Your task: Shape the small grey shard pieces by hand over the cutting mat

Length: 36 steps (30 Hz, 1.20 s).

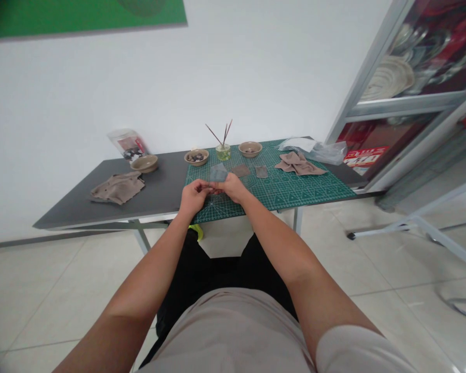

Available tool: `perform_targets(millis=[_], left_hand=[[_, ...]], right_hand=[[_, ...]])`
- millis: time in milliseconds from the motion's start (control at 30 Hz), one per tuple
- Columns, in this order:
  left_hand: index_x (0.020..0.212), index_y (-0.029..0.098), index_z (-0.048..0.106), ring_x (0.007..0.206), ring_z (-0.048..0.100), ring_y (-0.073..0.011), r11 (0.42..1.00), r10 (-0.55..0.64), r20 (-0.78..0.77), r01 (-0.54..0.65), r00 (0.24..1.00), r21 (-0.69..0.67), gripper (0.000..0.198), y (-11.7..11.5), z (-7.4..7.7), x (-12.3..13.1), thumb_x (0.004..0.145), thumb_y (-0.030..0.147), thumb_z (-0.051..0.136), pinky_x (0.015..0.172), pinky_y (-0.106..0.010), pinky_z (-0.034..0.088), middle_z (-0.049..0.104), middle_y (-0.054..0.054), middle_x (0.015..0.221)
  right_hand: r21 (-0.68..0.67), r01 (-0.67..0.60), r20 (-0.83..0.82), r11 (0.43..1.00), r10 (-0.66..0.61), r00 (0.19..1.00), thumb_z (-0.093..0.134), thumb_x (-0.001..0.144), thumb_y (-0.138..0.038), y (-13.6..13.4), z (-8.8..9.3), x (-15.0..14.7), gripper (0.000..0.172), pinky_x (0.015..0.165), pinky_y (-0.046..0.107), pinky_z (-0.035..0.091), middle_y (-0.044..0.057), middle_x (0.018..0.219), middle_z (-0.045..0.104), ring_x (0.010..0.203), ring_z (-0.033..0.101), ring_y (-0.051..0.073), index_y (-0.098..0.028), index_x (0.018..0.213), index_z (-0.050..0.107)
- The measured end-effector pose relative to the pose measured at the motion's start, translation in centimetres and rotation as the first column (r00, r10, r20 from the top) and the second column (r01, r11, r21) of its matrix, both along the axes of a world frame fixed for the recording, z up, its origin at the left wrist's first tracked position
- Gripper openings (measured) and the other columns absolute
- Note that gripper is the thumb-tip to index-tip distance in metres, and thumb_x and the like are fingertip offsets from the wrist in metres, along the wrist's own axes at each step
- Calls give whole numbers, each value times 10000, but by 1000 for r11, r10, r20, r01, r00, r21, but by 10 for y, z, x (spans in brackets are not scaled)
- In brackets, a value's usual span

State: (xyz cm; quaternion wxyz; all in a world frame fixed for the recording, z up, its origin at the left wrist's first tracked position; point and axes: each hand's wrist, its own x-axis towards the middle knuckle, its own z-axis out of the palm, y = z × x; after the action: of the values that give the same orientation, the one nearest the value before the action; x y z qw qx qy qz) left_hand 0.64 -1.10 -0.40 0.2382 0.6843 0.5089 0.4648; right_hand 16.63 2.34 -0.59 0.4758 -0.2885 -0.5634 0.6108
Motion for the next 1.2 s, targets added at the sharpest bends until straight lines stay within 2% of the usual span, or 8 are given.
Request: perform_targets(millis=[133,233,300,433,567,767,1000,1200], left_hand=[[828,195,640,680,622,-147,999,50,137,-49,989,-6,73,3,-2,-2,762,205,611,706,-286,487,660,11,714],[878,193,611,719,642,-142,997,72,218,-79,973,22,121,7,-6,-3,792,279,613,726,-281,499,664,0,780],[882,189,607,705,629,-133,997,61,189,-67,980,26,130,9,-7,-3,795,285,613,706,-267,491,653,4,768],[831,185,646,692,580,-128,992,101,-25,-99,995,72,73,8,-4,-3,776,221,612,696,-253,461,635,8,739],[759,186,639,710,577,-135,990,112,-137,-98,984,102,70,6,-1,-1,760,148,580,708,-255,453,640,1,742],[810,185,620,672,600,-128,997,79,15,-79,997,3,62,5,-2,-2,783,241,619,683,-252,476,657,13,728],[862,193,619,731,611,-131,997,47,-43,-45,998,62,64,4,0,-1,813,222,590,732,-258,480,662,8,774],[855,189,621,707,609,-130,997,63,-10,-62,998,36,75,5,-1,-3,807,242,599,716,-258,487,658,10,757]], right_hand=[[-67,95,-55,993,-99,994,881,520,-425,5,-4,0,440,481,226,438,-8,649,649,540,586,119,-168,761,617],[-93,123,-106,988,-133,985,872,554,-419,7,-6,-1,469,522,231,472,10,742,687,592,623,123,-170,863,623],[-91,102,-122,991,-113,986,872,564,-414,7,-6,-1,475,553,239,497,17,750,695,607,634,125,-169,881,617],[-61,59,-95,996,-65,993,879,557,-384,3,-3,-2,451,555,239,517,11,725,695,597,636,127,-160,855,626],[-39,82,-48,996,-84,995,873,561,-361,1,-1,-3,416,564,237,535,18,757,706,615,644,128,-148,848,660],[-37,146,-20,989,-147,989,865,571,-379,1,-1,-6,397,542,235,544,10,708,701,580,639,124,-145,810,651],[-97,171,-7,980,-173,985,821,672,-366,0,2,-6,330,482,235,529,40,643,695,528,638,140,-121,819,656],[-130,152,26,980,-150,988,849,645,-285,-2,5,-5,273,508,222,542,47,635,698,550,652,137,-107,760,676]])
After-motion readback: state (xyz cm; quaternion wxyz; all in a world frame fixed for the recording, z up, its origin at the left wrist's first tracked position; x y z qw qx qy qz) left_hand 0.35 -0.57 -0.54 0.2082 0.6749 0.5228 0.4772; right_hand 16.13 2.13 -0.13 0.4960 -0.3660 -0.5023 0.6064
